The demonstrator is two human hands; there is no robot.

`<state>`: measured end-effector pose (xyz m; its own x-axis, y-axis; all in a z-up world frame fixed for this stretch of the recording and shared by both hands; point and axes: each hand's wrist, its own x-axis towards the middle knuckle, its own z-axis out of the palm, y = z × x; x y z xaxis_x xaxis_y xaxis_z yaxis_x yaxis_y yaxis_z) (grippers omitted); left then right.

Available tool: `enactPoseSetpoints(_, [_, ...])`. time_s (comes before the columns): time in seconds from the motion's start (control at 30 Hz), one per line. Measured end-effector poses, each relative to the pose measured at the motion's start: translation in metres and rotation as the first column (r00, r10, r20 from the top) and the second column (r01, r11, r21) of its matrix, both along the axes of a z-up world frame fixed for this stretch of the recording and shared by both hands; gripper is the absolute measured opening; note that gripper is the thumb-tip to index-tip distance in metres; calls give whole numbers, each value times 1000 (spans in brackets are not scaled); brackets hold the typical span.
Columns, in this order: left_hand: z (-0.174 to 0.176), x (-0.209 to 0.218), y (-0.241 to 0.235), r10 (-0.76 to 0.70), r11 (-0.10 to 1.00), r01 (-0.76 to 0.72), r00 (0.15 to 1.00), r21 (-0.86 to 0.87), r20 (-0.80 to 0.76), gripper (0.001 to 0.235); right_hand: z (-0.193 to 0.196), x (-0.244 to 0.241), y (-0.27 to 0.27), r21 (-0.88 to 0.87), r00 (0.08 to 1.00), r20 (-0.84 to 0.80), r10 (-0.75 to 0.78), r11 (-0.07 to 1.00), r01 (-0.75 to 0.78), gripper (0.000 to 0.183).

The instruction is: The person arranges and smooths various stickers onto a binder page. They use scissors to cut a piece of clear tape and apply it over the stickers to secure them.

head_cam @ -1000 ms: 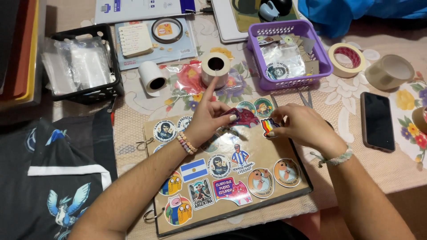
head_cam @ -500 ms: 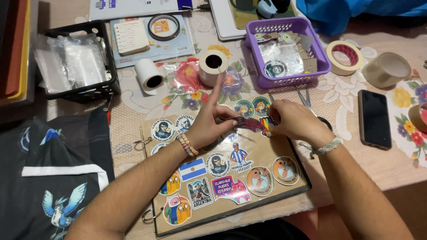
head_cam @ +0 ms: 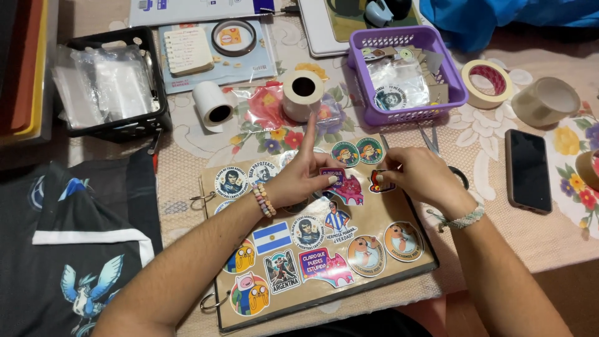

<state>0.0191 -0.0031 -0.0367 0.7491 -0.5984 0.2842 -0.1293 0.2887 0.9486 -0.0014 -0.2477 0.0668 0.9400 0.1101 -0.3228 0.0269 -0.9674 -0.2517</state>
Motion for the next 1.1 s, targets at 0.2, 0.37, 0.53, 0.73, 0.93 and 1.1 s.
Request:
enactPoseSetpoints(0.2, [-1, 1, 1, -34, 999, 34, 999, -8, -12, 118, 7, -4, -2, 2, 1000, -4, 9, 1000, -9, 17])
enactPoseSetpoints(0.37, [2, -1, 2, -38, 999, 38, 999, 5, 0, 117, -5, 3, -11, 8, 999, -8, 34, 999, -34, 14])
enactPoseSetpoints(0.53, [-1, 1, 2, -49, 999, 49, 999, 2, 6, 118, 7, -1, -7, 41, 998, -31, 55, 998, -53, 13])
enactPoseSetpoints(0.73, [0, 1, 3, -45, 998, 45, 999, 38, 0, 118, 6, -1, -11, 52, 997, -59, 59, 997, -56, 11])
enactPoseSetpoints(0.93, [-1, 1, 2, -49, 998, 49, 999, 41, 10, 119, 11, -6, -6, 100, 998, -30, 56, 994, -52, 11])
enactPoseSetpoints(1.1, [-7, 5, 2, -61, 998, 61, 998, 23, 22, 119, 1, -3, -5, -25, 991, 19, 131, 991, -130, 31])
